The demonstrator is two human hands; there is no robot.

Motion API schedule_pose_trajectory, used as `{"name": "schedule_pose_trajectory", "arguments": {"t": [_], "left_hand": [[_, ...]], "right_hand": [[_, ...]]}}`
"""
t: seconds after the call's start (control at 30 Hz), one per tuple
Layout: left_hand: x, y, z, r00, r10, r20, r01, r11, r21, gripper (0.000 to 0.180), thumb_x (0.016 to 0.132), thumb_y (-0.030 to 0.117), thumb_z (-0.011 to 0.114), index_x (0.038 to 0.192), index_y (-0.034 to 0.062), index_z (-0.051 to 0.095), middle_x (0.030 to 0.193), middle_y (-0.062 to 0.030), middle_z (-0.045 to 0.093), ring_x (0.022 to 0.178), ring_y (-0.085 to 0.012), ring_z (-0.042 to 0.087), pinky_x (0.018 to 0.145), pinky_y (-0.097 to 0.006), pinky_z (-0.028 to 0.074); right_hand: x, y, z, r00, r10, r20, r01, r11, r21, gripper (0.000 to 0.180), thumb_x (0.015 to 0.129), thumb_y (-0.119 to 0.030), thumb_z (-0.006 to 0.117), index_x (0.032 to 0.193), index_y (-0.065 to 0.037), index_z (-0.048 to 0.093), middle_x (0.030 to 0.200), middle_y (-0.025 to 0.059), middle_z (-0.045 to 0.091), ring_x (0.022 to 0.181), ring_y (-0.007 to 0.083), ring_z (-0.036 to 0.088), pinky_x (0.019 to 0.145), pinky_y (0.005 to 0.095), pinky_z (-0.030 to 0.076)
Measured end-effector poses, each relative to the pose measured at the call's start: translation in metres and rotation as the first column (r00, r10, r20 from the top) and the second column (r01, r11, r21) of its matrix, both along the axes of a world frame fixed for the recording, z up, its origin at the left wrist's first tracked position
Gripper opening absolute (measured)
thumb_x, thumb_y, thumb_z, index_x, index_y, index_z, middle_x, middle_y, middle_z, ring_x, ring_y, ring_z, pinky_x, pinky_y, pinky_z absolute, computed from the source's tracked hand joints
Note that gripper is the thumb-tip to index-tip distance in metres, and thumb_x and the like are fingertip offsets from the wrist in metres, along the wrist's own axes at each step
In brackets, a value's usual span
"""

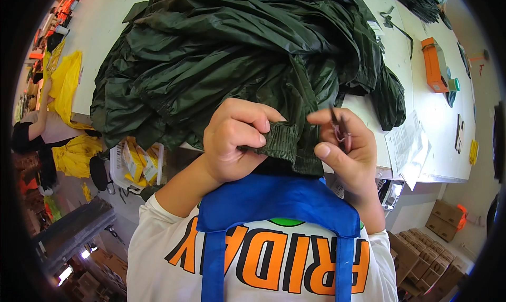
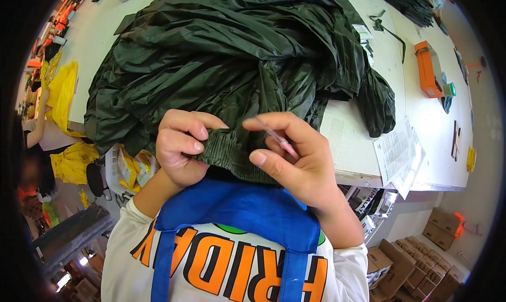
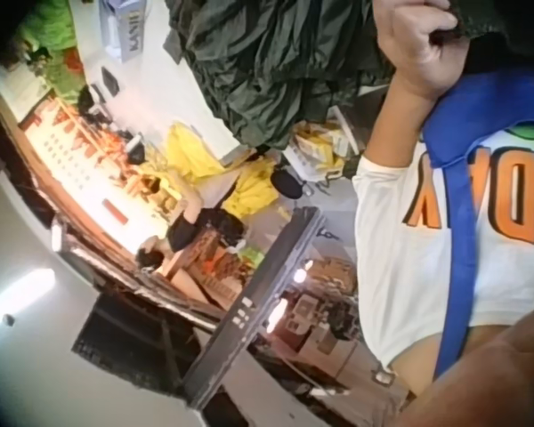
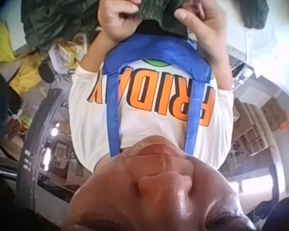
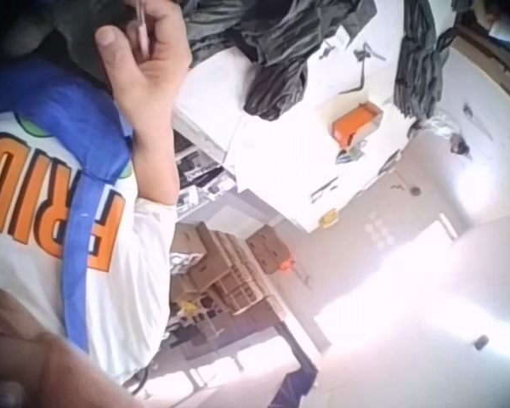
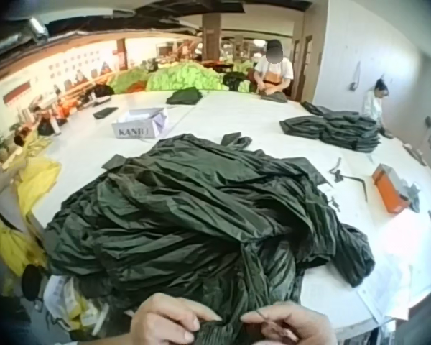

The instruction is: The person repeatedly picks up dark green jackets from a pile and uses small scissors to cut off tags or excess fabric from the cuffs. The person handles each jacket one at a time, trims the cuff area, and places the jacket back on the pile.

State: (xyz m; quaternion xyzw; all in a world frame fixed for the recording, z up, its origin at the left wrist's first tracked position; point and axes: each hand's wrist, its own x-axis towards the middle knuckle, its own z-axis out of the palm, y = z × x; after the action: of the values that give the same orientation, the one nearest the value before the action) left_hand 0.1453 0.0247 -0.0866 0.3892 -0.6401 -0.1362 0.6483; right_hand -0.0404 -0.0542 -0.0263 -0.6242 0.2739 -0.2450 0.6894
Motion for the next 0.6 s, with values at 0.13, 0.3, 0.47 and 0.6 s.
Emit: {"name": "schedule_pose_trajectory", "arguments": {"t": [0.13, 0.3, 0.47, 0.6], "left_hand": [[-0.004, -0.005, -0.003, 0.973, -0.126, -0.193, 0.129, 0.992, 0.001, 0.039, 0.072, -0.008, 0.068, 0.088, 0.0100, 0.038, 0.094, -0.0108, 0.044, 0.074, -0.0280, 0.062, 0.064, -0.032, 0.054], [-0.004, -0.006, -0.002, 0.928, -0.202, -0.312, 0.214, 0.977, 0.005, 0.038, 0.074, -0.007, 0.068, 0.089, 0.0103, 0.037, 0.096, -0.0118, 0.046, 0.076, -0.0291, 0.062, 0.064, -0.034, 0.055], [-0.007, -0.006, -0.005, 0.934, -0.194, -0.300, 0.207, 0.978, 0.010, 0.040, 0.073, -0.005, 0.069, 0.089, 0.0108, 0.037, 0.096, -0.0114, 0.046, 0.076, -0.0285, 0.062, 0.065, -0.035, 0.055], [-0.006, -0.006, -0.003, 0.949, -0.191, -0.252, 0.204, 0.979, 0.025, 0.042, 0.071, -0.005, 0.071, 0.089, 0.0111, 0.037, 0.096, -0.0114, 0.047, 0.076, -0.0289, 0.062, 0.066, -0.034, 0.055]], "right_hand": [[-0.003, -0.017, -0.014, 0.984, 0.027, 0.177, -0.016, 0.998, -0.065, 0.038, 0.086, -0.026, 0.057, 0.111, 0.002, 0.051, 0.080, -0.0019, 0.045, 0.070, 0.0060, 0.038, 0.063, 0.0215, 0.033], [-0.008, -0.023, -0.014, 0.998, 0.057, -0.035, -0.067, 0.863, -0.500, 0.032, 0.073, -0.022, 0.074, 0.096, -0.002, 0.064, 0.079, 0.0062, 0.060, 0.064, 0.0141, 0.054, 0.055, 0.0236, 0.043], [-0.003, -0.020, -0.017, 0.995, 0.096, 0.004, -0.081, 0.863, -0.499, 0.032, 0.071, -0.019, 0.075, 0.097, -0.002, 0.065, 0.074, 0.0057, 0.060, 0.064, 0.0141, 0.054, 0.054, 0.0238, 0.043], [-0.001, -0.016, -0.019, 0.995, 0.093, 0.020, -0.074, 0.885, -0.461, 0.030, 0.072, -0.018, 0.074, 0.095, -0.001, 0.065, 0.074, 0.0059, 0.060, 0.064, 0.0138, 0.054, 0.054, 0.0246, 0.042]]}}
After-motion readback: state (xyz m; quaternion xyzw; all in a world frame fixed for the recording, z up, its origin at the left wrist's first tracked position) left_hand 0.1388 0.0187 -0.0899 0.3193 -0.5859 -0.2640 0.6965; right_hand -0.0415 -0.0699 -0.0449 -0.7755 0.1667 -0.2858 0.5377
